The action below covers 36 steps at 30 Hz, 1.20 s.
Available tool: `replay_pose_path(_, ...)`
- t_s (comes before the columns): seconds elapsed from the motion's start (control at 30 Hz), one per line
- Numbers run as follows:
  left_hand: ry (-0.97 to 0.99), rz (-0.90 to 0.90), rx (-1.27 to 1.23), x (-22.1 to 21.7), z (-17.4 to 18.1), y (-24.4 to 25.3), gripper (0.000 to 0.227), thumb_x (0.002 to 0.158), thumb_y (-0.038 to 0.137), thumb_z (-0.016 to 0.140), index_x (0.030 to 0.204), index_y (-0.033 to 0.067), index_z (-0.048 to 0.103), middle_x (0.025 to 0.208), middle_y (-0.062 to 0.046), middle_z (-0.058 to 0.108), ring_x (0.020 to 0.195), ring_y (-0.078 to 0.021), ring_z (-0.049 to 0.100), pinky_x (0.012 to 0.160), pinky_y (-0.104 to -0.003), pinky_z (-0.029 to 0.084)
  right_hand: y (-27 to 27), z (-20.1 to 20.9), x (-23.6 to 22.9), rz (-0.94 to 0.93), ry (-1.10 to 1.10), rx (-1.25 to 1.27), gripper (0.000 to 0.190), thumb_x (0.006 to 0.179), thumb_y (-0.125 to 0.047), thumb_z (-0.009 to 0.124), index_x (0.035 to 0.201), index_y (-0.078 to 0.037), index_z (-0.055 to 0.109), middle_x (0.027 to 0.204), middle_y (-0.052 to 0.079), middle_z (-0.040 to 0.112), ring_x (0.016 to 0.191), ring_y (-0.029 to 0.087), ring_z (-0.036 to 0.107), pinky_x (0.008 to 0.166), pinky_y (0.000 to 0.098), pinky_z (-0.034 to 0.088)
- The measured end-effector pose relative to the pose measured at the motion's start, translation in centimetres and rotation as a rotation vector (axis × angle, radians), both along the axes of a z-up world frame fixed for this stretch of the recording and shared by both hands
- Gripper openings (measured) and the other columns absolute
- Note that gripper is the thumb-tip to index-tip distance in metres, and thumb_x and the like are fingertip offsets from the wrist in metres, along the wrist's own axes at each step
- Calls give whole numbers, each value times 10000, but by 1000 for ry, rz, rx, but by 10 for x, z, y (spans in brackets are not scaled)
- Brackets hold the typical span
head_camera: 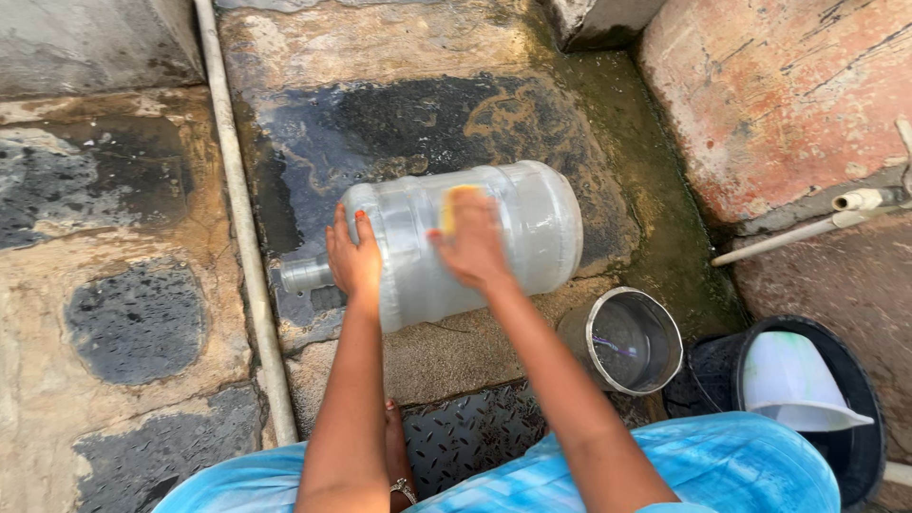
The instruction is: The person cleans a large water jug by scrubbing the opening with a toothbrush and then wiping the body of the jug with a sponge.
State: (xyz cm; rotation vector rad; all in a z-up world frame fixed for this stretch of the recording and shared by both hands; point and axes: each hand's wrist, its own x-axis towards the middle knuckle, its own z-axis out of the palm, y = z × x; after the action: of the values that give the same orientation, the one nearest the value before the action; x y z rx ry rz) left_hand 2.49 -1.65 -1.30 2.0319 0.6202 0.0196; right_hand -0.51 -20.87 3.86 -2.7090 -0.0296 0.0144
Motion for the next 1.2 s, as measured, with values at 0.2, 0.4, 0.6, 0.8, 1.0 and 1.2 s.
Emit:
replay_pose_path(0.2, 86, -24, 5, 11, 17, 2, 628, 952, 606, 482, 1529, 361, 445, 1611, -143, 383, 1427, -412, 431, 1130, -537, 371, -134, -26, -21, -397, -76, -129, 884, 1052, -625, 267, 1631, 18, 85, 1719, 249, 56, 1589, 386, 4, 1264, 555, -43)
replay_pose_path(0.4, 6, -36, 45, 21, -6, 5, 609, 967, 589, 494, 1520, 336, 471, 1575, -125, 451, 1449, -375, 429, 1145, -504, 371, 48, -73, -56, 111, -365, 71, 1056, 964, -778, 350, 1629, 21, 165, 1697, 264, 174, 1606, 411, 114, 1302, 551, 64)
replay_pose_path(0.6, -12, -78, 29, 30, -28, 15, 604, 977, 545, 501, 1516, 274, 469, 1533, -125, 499, 1404, -337, 471, 1123, -459, 382, 17, -65, -59, 253, -220, -210, 1022, 934, -780, 316, 1612, -21, 229, 1682, 176, 227, 1582, 305, 156, 1271, 520, 70)
replay_pose_path(0.8, -133, -135, -372, 43, -37, 32, 586, 1008, 485, 589, 1527, 229, 496, 1541, -93, 537, 1402, -258, 511, 1132, -429, 411, -164, -76, -59, -461, -335, 144, 791, 1021, -636, 390, 1543, -43, 427, 1550, 238, 473, 1445, 378, 427, 1191, 522, 309)
replay_pose_path(1.0, -250, -44, -416, -19, -50, 28, 701, 1000, 599, 509, 1589, 232, 412, 1600, -109, 445, 1448, -339, 441, 1156, -484, 386, -173, -84, -53, -798, -122, 604, 790, 842, -736, 606, 1183, -30, 711, 1133, 188, 765, 1065, 325, 731, 935, 417, 537)
replay_pose_path(1.2, -65, -54, -161, -20, -12, 19, 957, 888, 729, 609, 1608, 157, 346, 1598, -177, 406, 1419, -403, 452, 1147, -505, 366, -179, -48, -33, -829, 94, 208, 825, 922, -749, 492, 1237, -10, 685, 1193, 251, 719, 1144, 401, 682, 1022, 472, 506)
